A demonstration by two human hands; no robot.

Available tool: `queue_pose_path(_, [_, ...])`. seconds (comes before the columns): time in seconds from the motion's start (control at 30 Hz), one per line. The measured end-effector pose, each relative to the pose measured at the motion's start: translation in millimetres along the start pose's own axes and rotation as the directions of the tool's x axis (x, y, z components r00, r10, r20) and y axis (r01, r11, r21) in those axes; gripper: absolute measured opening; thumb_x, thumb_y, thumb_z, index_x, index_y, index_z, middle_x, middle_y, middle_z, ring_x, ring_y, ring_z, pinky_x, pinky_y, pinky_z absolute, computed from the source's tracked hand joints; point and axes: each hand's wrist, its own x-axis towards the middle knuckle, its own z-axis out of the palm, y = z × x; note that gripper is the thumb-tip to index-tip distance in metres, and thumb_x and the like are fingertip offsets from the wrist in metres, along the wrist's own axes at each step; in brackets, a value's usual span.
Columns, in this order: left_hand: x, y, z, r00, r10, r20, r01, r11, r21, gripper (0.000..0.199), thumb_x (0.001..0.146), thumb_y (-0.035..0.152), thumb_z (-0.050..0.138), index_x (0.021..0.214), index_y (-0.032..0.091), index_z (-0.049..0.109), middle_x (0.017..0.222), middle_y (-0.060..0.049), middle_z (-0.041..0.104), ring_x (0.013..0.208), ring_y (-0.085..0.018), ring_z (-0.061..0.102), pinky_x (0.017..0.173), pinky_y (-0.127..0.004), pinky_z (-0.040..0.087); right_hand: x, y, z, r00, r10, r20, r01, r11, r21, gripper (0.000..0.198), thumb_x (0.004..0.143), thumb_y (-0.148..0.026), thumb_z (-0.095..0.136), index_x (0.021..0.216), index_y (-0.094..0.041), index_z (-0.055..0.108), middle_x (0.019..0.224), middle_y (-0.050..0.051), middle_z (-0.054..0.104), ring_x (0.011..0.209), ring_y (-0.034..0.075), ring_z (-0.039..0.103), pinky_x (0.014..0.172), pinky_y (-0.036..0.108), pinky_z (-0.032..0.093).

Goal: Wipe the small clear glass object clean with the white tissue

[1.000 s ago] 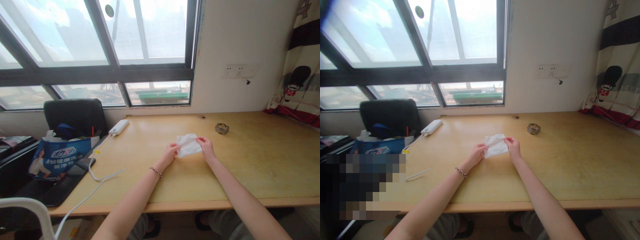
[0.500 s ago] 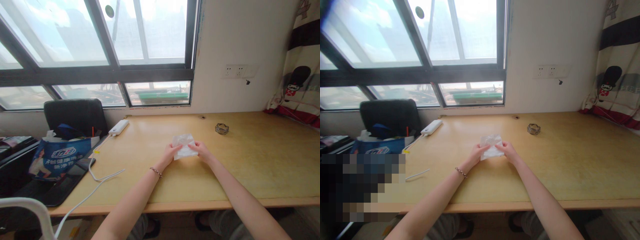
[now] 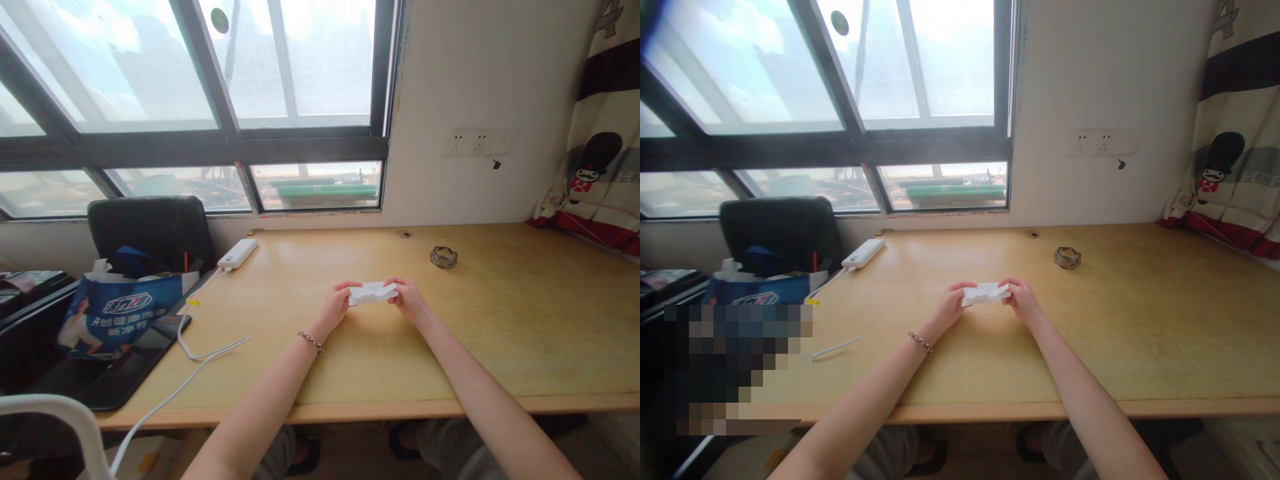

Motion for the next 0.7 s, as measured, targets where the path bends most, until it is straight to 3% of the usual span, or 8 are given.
queue_pose_path(0.2, [2.0, -2.7, -5.1, 0.999, 0.000, 0.048, 0.003, 0.998, -0.062, 0.012, 0.057, 0.012, 0.050, 0.065, 0.015, 0.058, 0.060, -0.001, 0.055, 0.054, -0.009, 0.049, 0.048, -0.018, 0.035, -0.8, 0.3, -1.2, 1.000, -0.010, 0.011, 0.010, 1.000, -0.030, 0.010, 0.054, -0.014, 0.049, 0.057, -0.017, 0.058, 0.054, -0.002, 0.055, 0.047, 0.007, 0.045, 0.040, 0.017, 0.035])
queue_pose_path(0.47, [2.2, -1.5, -4.3, 1.000, 0.023, 0.012, -0.023, 0.999, -0.046, 0.006, 0.056, 0.013, 0.050, 0.060, 0.015, 0.054, 0.067, -0.002, 0.055, 0.063, -0.011, 0.052, 0.051, -0.018, 0.039, -3.4, -3.0, 1.4, 1.000, 0.008, 0.007, -0.008, 0.999, -0.036, 0.007, 0.054, -0.015, 0.047, 0.057, -0.017, 0.053, 0.058, -0.001, 0.058, 0.048, 0.010, 0.053, 0.039, 0.019, 0.041])
queue_pose_path(0.7, [2.8, -2.2, -2.0, 0.995, 0.045, -0.089, -0.044, 0.999, 0.022, 0.009, 0.053, 0.015, 0.047, 0.060, 0.015, 0.054, 0.058, 0.001, 0.049, 0.055, -0.009, 0.048, 0.046, -0.017, 0.037, -0.9, 0.0, -1.2, 0.988, -0.155, -0.011, 0.148, 0.963, -0.226, 0.016, 0.055, -0.016, 0.047, 0.063, -0.016, 0.061, 0.063, -0.001, 0.061, 0.057, 0.013, 0.057, 0.048, 0.027, 0.051])
